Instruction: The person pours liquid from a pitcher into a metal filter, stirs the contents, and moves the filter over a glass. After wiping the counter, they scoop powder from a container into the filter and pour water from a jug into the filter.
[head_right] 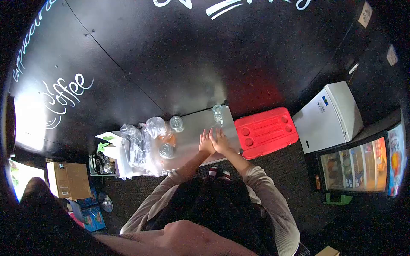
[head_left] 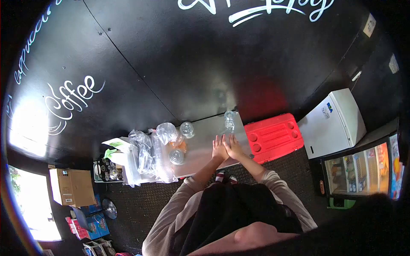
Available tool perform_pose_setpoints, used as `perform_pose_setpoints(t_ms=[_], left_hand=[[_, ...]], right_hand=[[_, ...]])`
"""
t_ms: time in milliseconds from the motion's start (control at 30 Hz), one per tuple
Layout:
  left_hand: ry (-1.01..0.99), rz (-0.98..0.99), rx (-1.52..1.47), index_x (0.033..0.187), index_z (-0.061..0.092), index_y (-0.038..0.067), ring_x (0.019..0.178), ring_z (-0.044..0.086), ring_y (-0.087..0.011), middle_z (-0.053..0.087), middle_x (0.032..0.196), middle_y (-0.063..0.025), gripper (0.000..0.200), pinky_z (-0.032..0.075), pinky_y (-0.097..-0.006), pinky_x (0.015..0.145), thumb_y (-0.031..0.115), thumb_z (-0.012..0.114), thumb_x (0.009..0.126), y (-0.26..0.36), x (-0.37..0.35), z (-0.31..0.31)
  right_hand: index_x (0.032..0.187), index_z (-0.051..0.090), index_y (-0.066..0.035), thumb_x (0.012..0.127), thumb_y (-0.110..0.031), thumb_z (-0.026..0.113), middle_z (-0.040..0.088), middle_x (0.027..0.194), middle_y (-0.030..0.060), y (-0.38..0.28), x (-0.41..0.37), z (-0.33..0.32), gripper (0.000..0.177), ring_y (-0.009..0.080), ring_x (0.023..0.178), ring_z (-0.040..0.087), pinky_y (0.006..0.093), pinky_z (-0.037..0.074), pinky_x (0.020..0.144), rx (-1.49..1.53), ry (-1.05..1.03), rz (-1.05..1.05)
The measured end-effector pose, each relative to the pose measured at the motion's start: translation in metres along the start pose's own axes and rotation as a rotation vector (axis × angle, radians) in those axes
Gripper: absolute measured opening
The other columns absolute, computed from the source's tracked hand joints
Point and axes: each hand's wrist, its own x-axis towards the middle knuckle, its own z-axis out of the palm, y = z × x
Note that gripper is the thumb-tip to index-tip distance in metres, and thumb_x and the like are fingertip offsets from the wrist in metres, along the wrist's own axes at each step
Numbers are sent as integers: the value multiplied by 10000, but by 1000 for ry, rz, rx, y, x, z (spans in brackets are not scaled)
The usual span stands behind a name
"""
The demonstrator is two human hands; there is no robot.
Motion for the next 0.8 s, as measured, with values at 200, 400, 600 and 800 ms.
perform_pose_setpoints(t_ms=[200, 400, 600, 800], left_hand=[[43, 2, 7, 1488, 183, 18, 1424, 199, -411, 322, 1492, -201, 892, 175, -557, 1147, 334, 641, 791, -16, 19, -19], [-187, 44, 51, 1484, 257, 112, 1420, 258, -332, 325, 1517, -107, 775, 223, -552, 1139, 353, 605, 834, -42, 21, 5], [-259, 104, 69, 1424, 385, 125, 1373, 335, -322, 370, 1485, -108, 669, 305, -525, 1107, 344, 594, 828, -61, 3, -8], [-226, 57, -88, 1380, 442, 118, 1314, 426, -307, 461, 1417, -113, 611, 354, -452, 1087, 375, 595, 847, -80, -4, 2]], right_hand=[[1448, 225, 77, 811, -339, 682, 271, 1484, 308, 25, 54, 2, 887, 431, 1339, 352, 431, 318, 1106, 117, 298, 143], [1301, 440, 40, 785, -325, 750, 544, 1261, 225, 33, 98, -6, 704, 336, 1179, 527, 384, 415, 1012, 516, 213, 364], [1002, 585, -12, 812, -385, 747, 663, 849, 88, 35, 118, 9, 448, 237, 681, 628, 391, 516, 685, 796, 118, 528], [710, 616, -12, 745, -503, 768, 661, 731, 111, 57, 98, 34, 515, 254, 579, 607, 396, 474, 599, 506, 289, 402]])
